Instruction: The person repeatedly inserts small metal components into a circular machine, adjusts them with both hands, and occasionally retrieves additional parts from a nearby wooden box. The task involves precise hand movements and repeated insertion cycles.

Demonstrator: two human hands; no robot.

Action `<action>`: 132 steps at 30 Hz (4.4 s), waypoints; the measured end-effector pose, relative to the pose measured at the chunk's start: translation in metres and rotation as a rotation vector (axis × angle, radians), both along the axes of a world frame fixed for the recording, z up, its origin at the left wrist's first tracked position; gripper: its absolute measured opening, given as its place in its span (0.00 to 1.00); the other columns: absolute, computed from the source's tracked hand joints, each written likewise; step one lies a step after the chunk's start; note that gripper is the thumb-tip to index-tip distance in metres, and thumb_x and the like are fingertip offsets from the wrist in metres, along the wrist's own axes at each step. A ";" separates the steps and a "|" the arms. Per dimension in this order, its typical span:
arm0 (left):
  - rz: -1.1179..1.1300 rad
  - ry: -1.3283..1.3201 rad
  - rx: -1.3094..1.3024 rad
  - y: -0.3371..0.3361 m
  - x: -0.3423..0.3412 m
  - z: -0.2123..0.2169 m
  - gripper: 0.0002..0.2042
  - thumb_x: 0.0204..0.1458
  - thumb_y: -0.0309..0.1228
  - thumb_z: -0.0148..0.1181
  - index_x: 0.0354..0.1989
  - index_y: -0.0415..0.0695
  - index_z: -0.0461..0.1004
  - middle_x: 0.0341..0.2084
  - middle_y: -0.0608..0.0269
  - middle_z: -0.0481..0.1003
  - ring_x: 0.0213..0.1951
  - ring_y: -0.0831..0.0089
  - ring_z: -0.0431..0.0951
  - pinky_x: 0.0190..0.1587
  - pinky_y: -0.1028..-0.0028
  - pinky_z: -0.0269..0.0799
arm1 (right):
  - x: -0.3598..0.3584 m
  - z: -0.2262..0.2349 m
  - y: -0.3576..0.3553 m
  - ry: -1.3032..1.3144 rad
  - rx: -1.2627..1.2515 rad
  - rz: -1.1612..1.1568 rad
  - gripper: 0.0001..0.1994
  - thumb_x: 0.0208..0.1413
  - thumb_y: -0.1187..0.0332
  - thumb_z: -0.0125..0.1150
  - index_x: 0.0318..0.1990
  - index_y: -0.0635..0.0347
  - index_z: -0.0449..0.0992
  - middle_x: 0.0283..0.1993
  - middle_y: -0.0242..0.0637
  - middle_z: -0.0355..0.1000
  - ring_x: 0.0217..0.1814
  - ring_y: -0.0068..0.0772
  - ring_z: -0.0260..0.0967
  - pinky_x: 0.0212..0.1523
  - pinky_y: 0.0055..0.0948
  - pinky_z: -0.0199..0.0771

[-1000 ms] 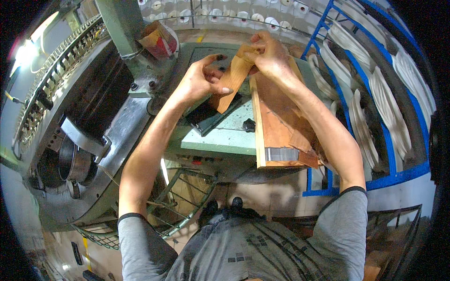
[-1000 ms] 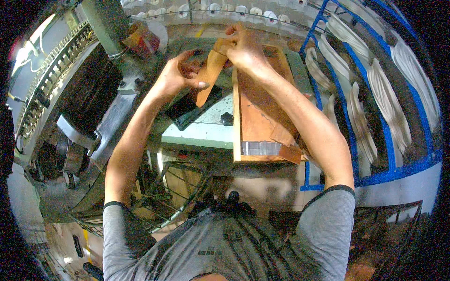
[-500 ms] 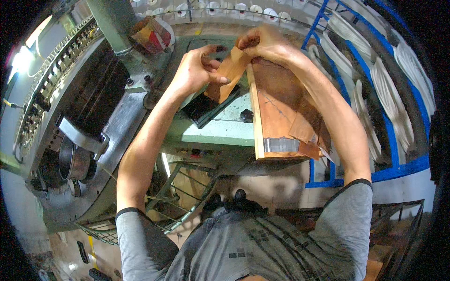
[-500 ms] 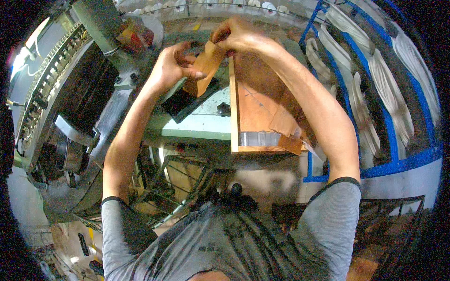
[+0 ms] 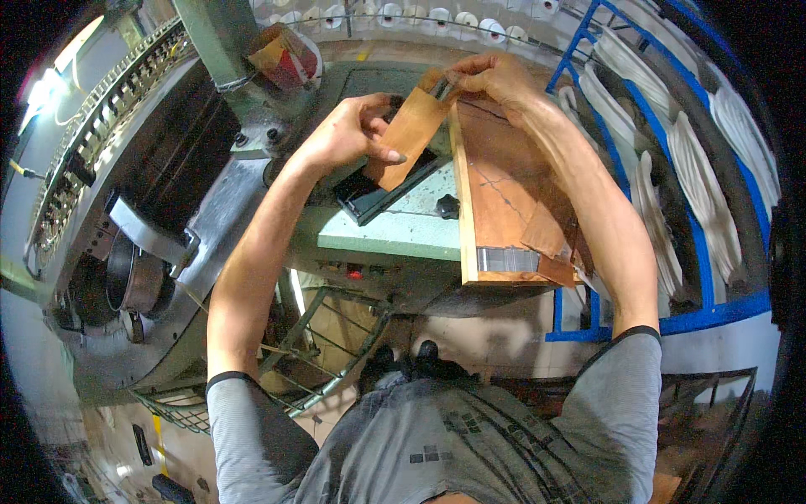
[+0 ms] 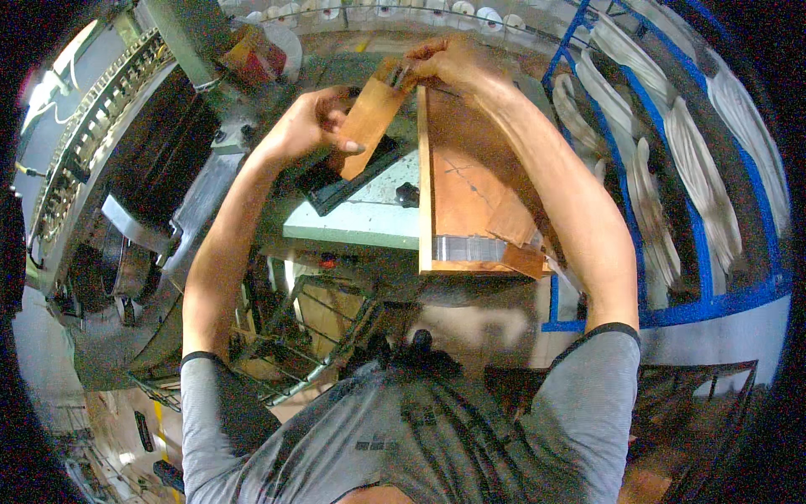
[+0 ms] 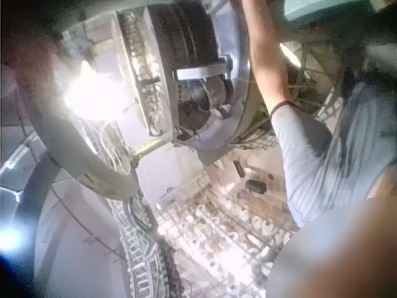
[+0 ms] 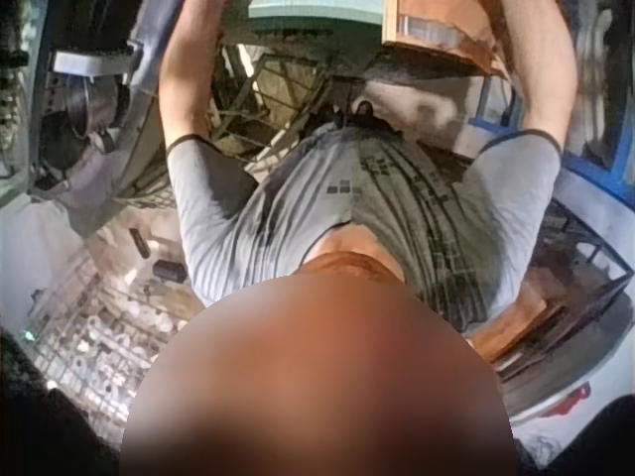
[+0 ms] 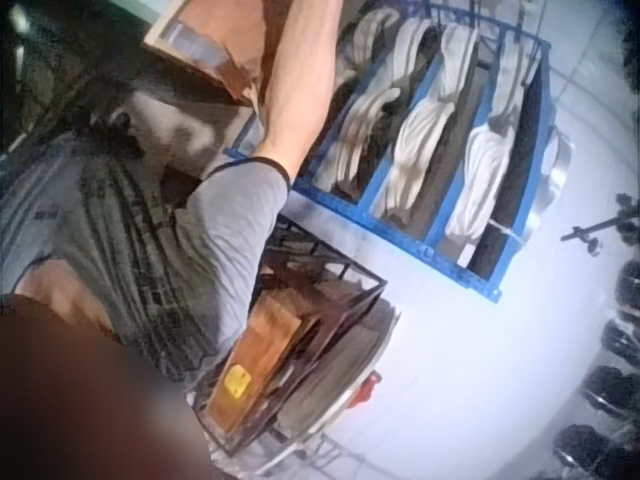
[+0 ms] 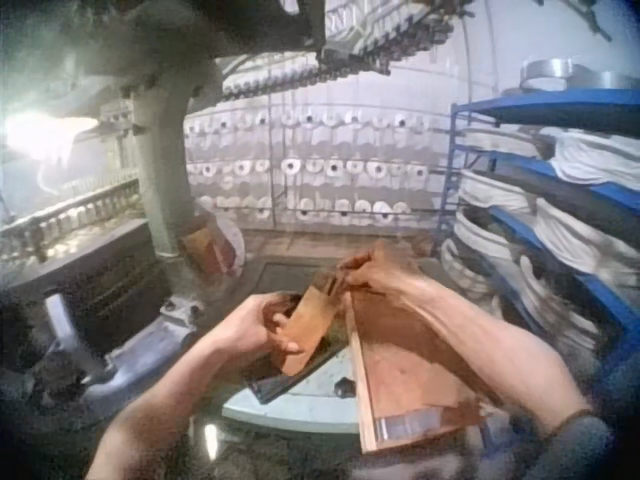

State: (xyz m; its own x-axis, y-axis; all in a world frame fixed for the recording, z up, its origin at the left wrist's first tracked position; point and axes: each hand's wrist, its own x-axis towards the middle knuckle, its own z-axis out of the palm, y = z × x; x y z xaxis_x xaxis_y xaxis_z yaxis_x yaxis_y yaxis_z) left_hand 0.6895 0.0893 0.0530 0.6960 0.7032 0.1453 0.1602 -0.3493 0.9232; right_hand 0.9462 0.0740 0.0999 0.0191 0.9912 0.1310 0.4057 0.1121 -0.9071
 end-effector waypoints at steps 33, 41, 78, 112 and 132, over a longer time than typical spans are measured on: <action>0.066 -0.183 -0.222 0.005 0.020 -0.001 0.48 0.35 0.21 0.75 0.66 0.25 0.51 0.46 0.42 0.77 0.45 0.63 0.79 0.50 0.68 0.74 | -0.001 -0.005 -0.009 0.399 0.043 -0.096 0.12 0.54 0.71 0.67 0.44 0.67 0.79 0.38 0.38 0.77 0.34 0.27 0.76 0.38 0.24 0.80; 0.091 -0.219 -0.242 0.005 0.021 -0.006 0.46 0.35 0.19 0.75 0.65 0.25 0.52 0.44 0.44 0.78 0.43 0.64 0.80 0.49 0.68 0.75 | -0.001 -0.010 -0.014 0.308 0.057 -0.127 0.12 0.55 0.71 0.67 0.44 0.67 0.79 0.37 0.38 0.78 0.33 0.27 0.76 0.36 0.23 0.80; -0.066 -0.051 -0.247 -0.002 0.006 0.000 0.31 0.37 0.18 0.73 0.53 0.30 0.66 0.37 0.56 0.80 0.39 0.73 0.78 0.44 0.72 0.73 | 0.021 -0.005 0.011 0.582 -0.041 0.099 0.08 0.57 0.68 0.64 0.41 0.61 0.78 0.38 0.31 0.76 0.37 0.25 0.75 0.44 0.21 0.77; -0.458 -0.410 -0.928 -0.195 -0.046 -0.033 0.25 0.63 0.52 0.46 0.47 0.37 0.69 0.12 0.65 0.68 0.12 0.82 0.60 0.16 0.81 0.51 | -0.123 -0.013 -0.177 0.086 0.004 0.355 0.11 0.51 0.71 0.69 0.42 0.66 0.79 0.37 0.35 0.78 0.34 0.18 0.73 0.39 0.21 0.73; 0.784 -0.763 -0.387 -0.438 -0.148 -0.126 0.19 0.66 0.41 0.46 0.51 0.34 0.66 0.28 0.60 0.77 0.36 0.72 0.76 0.47 0.71 0.72 | -0.354 -0.232 -0.415 1.753 -0.806 -0.014 0.15 0.63 0.47 0.52 0.35 0.46 0.73 0.37 0.24 0.72 0.45 0.24 0.69 0.50 0.32 0.67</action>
State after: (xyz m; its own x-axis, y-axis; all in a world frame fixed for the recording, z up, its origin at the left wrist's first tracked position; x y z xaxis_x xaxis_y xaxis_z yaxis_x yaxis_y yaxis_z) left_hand 0.5413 -0.3483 -0.0731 -0.1260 0.9918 0.0206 -0.4365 -0.0741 0.8966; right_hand 0.5926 -0.3411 -0.1316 -0.3918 0.7976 -0.4585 -0.8790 -0.4718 -0.0696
